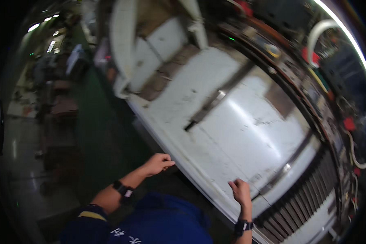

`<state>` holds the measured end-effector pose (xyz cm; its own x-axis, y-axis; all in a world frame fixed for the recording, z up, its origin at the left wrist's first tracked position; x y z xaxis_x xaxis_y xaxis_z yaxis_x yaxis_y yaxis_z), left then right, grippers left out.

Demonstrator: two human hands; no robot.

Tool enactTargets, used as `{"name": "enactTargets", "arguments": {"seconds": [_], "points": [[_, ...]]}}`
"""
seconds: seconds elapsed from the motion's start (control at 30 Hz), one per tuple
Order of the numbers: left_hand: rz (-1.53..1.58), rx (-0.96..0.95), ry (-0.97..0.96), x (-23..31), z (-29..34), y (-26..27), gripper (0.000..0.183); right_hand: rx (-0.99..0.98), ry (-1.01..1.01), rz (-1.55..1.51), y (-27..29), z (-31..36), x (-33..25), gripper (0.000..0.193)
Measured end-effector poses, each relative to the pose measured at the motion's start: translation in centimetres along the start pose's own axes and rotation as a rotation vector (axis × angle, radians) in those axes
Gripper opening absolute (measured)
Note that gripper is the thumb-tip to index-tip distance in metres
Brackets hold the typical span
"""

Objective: Operating workshop machinery, hammering pins into a frame, and inspecting a stack of blue plates.

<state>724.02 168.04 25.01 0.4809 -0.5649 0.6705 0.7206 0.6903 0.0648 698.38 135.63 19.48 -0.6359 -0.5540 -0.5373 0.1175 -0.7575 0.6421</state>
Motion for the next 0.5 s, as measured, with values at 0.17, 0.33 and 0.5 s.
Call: {"name": "enactTargets", "arguments": {"seconds": [0.17, 0.33, 0.5], "points": [[0.236, 0.268, 0.129, -11.7, 2.6, 13.5, 0.015, -0.104, 0.042, -0.152, -8.9, 3.9, -6.2, 0.020], [0.261, 0.495, -0.199, -10.9, -0.2, 31.2, 0.008, -0.285, 0.072, -0.038, -17.1, 6.2, -13.4, 0.023], [-0.072, 0.854, -0.598, -2.8, -8.8, 53.7, 0.043, -0.135, -0.143, -0.125, -24.4, 5.8, -21.3, 0.025]]}}
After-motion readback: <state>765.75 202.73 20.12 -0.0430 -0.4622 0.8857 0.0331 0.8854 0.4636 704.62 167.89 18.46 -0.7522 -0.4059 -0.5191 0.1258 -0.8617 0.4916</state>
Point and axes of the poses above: each hand's wrist, its own z-axis away from the middle knuckle, its own y-axis out of the back of the hand, x = y × z, the point moved 3 cm from there along -z, towards the middle knuckle, and after that the axes turned 7 degrees about z, right-handed, at the moved point
